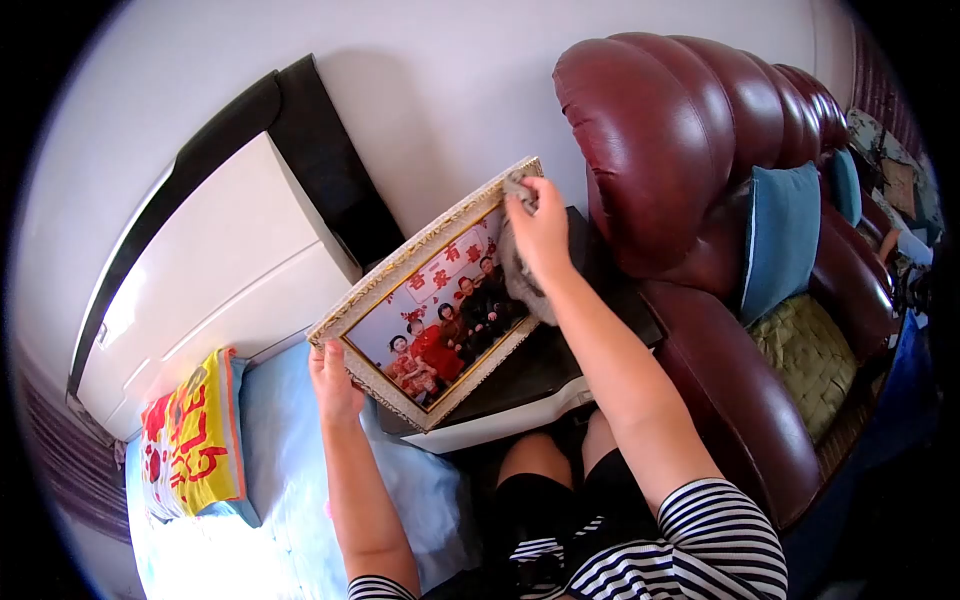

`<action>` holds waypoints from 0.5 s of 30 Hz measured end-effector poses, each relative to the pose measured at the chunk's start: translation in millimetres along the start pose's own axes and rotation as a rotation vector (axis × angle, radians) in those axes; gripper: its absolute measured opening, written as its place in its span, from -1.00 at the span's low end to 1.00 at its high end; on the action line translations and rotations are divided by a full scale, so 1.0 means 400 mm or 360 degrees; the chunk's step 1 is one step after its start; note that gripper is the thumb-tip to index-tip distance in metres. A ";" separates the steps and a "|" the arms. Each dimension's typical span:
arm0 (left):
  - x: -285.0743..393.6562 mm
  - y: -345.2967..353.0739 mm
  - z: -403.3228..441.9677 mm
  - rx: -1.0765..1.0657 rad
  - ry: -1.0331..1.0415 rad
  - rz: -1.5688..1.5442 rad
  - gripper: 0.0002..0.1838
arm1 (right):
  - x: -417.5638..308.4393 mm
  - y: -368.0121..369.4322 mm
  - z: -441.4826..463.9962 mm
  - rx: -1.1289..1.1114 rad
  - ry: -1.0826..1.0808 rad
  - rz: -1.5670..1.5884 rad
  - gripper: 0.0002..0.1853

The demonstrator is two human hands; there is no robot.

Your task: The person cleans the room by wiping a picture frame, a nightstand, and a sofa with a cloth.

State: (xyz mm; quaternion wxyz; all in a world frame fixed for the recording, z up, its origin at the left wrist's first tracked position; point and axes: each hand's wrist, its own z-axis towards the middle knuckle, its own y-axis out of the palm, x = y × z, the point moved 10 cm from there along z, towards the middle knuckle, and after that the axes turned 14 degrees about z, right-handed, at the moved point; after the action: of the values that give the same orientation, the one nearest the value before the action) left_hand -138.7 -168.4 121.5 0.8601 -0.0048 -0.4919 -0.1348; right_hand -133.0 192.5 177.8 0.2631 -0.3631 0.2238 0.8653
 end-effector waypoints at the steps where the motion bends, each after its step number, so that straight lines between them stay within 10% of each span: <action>1: 0.005 0.004 -0.002 0.0009 0.0000 0.0016 -0.53 | -0.017 0.021 -0.023 -0.0044 -0.0043 0.0055 -0.70; 13: -0.019 -0.021 0.008 0.0224 -0.0139 0.0050 -0.58 | -0.266 0.278 -0.323 -0.0943 -0.0595 0.0217 -0.73; 15: -0.026 -0.022 0.014 0.0260 -0.0186 0.0020 -0.58 | -0.241 0.325 -0.364 -0.1307 -0.0263 0.0564 -0.68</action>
State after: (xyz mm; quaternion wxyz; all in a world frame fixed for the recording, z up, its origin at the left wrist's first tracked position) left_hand -150.4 -173.8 114.4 0.8283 0.0543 -0.5505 -0.0884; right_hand -81.2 -18.7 182.8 -0.0378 -0.3231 -0.1010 0.9402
